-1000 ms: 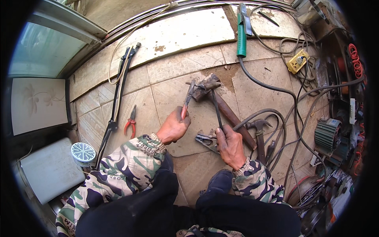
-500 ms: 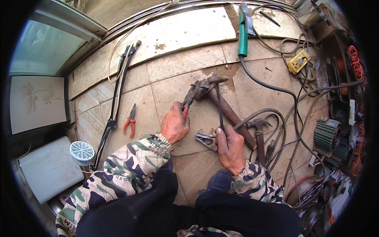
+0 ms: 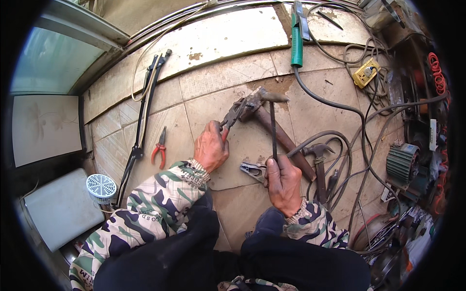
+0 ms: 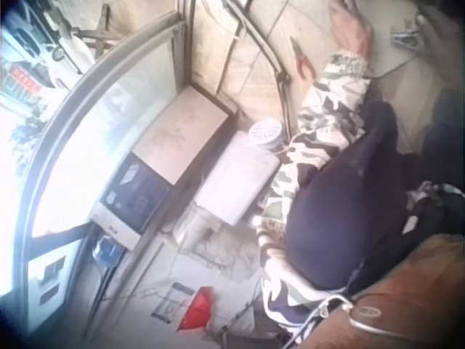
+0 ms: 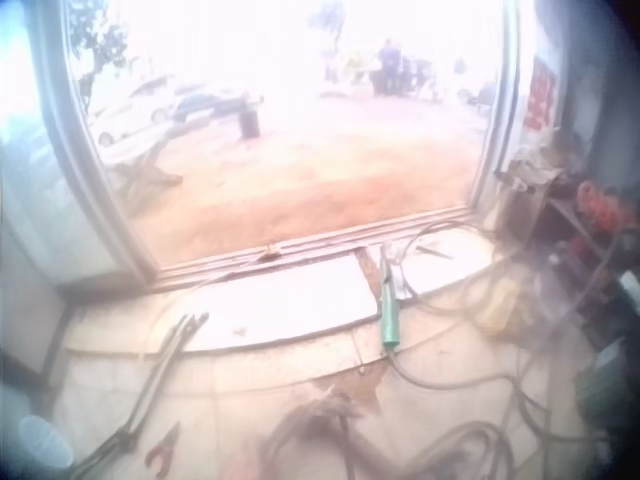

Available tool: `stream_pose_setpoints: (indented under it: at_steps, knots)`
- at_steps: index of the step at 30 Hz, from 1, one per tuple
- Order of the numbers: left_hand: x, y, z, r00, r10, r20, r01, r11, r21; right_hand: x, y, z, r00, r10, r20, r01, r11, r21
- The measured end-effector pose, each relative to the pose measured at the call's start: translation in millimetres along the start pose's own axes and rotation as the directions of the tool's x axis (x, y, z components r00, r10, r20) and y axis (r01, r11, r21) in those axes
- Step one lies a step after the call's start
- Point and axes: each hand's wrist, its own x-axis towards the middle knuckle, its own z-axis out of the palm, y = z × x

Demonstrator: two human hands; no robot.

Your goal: The person sits on the floor and uses a welding torch to join small metal pieces held by pliers. They repeatedly position the metal, weld the joint, and inspect the result using pliers and a hammer.

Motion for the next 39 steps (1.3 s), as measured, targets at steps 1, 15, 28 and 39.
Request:
stream_pose_setpoints:
  at_steps: [1,15,28,39]
  knots:
    - [-2.3,-8.2,3.8,1.0,0.028,-0.013,-0.027,0.997,0.067,-0.4,1.9,-0.6,0.997,0.051,0.056,-0.052,0.999,0.012]
    - [37.8,-56.1,-9.6,0.922,0.386,-0.043,-0.363,0.895,0.259,12.5,-3.2,-14.1,0.977,0.162,0.138,-0.174,0.982,0.079]
    - [102.1,-71.6,-47.3,0.652,0.757,0.046,-0.68,0.556,0.478,16.6,4.9,-27.5,0.961,0.103,0.256,-0.08,0.992,-0.102]
    - [120.4,-60.5,-66.1,0.554,0.823,0.125,-0.722,0.401,0.564,11.3,-6.3,-31.9,0.983,-0.077,0.166,0.091,0.993,-0.076]
